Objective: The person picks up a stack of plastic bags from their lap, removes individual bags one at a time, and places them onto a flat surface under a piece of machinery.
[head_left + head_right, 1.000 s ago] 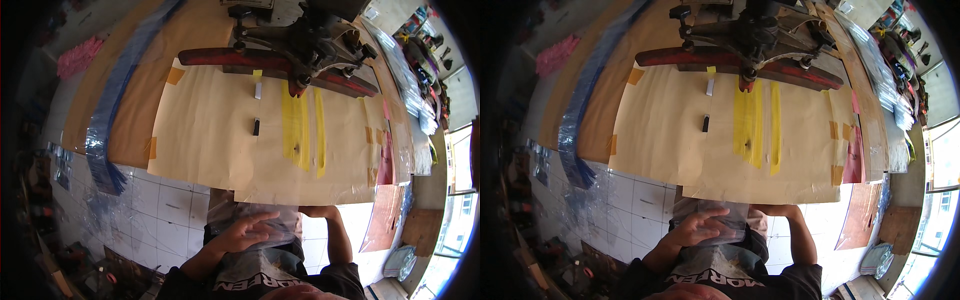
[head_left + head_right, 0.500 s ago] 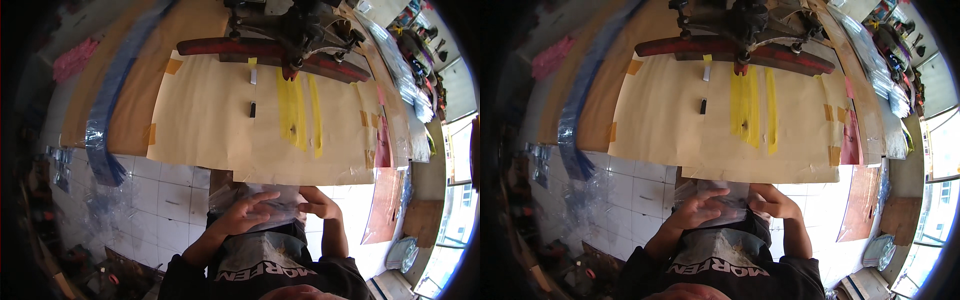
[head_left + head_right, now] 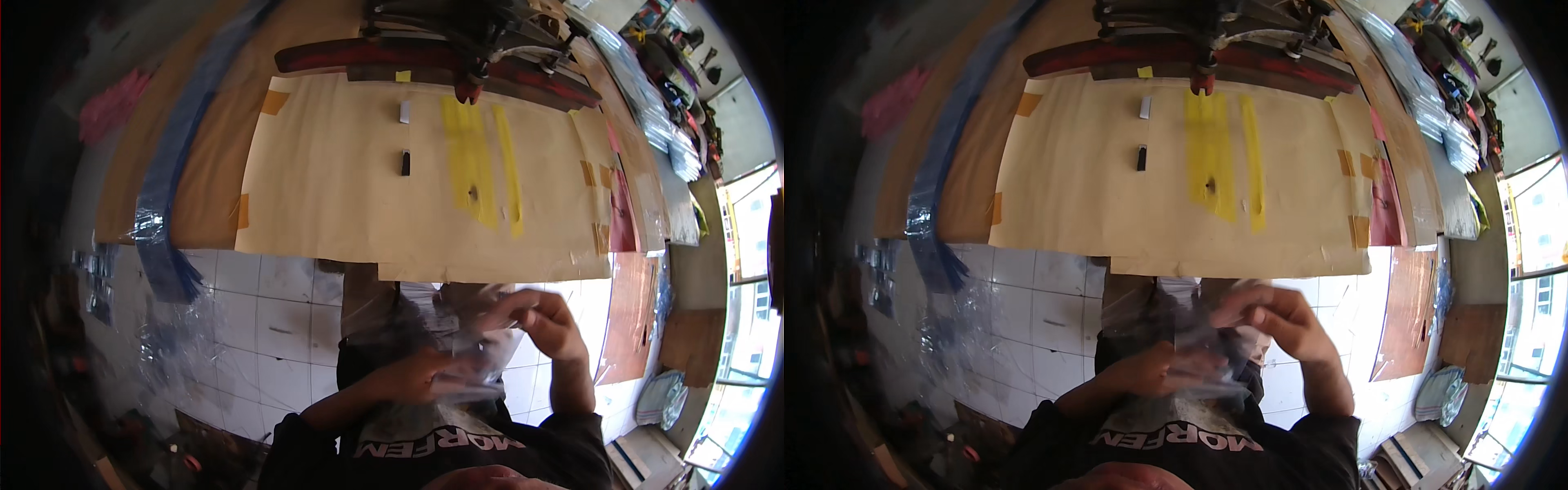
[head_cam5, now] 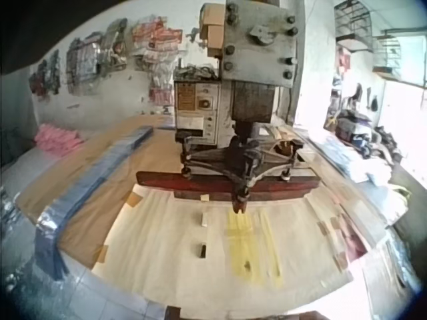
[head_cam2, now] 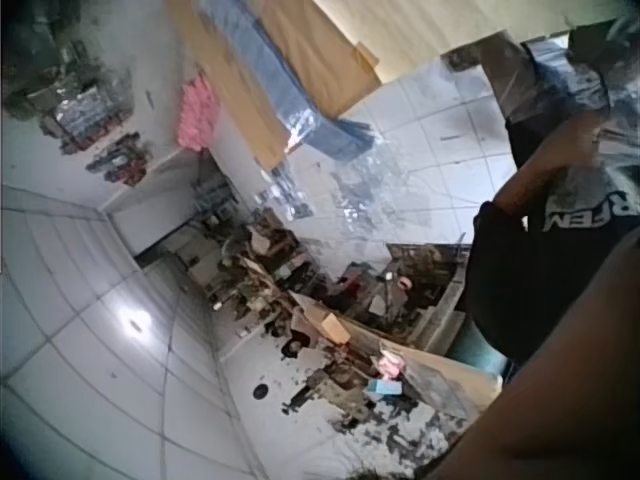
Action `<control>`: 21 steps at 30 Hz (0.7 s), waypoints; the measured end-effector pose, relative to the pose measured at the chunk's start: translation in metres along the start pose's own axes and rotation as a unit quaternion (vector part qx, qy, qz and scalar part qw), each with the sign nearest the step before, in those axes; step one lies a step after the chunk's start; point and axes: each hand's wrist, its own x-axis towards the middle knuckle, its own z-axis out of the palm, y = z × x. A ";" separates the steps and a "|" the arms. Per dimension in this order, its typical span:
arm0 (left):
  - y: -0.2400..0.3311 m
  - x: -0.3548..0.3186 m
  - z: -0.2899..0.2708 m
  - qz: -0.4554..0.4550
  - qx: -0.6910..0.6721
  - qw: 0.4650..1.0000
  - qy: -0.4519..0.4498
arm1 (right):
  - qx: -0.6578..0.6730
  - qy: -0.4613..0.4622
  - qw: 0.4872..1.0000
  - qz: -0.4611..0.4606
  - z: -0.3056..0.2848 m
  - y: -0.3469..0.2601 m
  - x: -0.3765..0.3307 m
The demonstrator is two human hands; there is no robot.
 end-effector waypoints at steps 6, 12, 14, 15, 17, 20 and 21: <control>0.005 -0.013 -0.011 -0.113 0.051 0.972 -0.197 | 0.048 0.155 0.987 -0.005 -0.029 -0.046 0.060; -0.005 -0.024 -0.015 -0.034 0.025 0.990 -0.138 | -0.069 0.150 0.976 -0.142 -0.033 -0.086 0.101; -0.003 -0.022 -0.017 0.002 0.007 0.994 -0.112 | -0.079 0.147 0.971 -0.173 -0.027 -0.093 0.107; -0.004 -0.022 -0.018 -0.012 -0.015 0.994 -0.112 | -0.086 0.143 0.965 -0.200 -0.025 -0.094 0.109; -0.005 -0.021 -0.019 -0.025 -0.036 0.993 -0.113 | -0.102 0.140 0.962 -0.210 -0.026 -0.094 0.109; -0.009 -0.019 -0.020 -0.028 -0.040 0.995 -0.090 | -0.120 0.131 0.960 -0.215 -0.027 -0.098 0.105; -0.015 -0.018 -0.021 -0.005 -0.027 0.996 -0.081 | -0.122 0.123 0.962 -0.209 -0.026 -0.099 0.103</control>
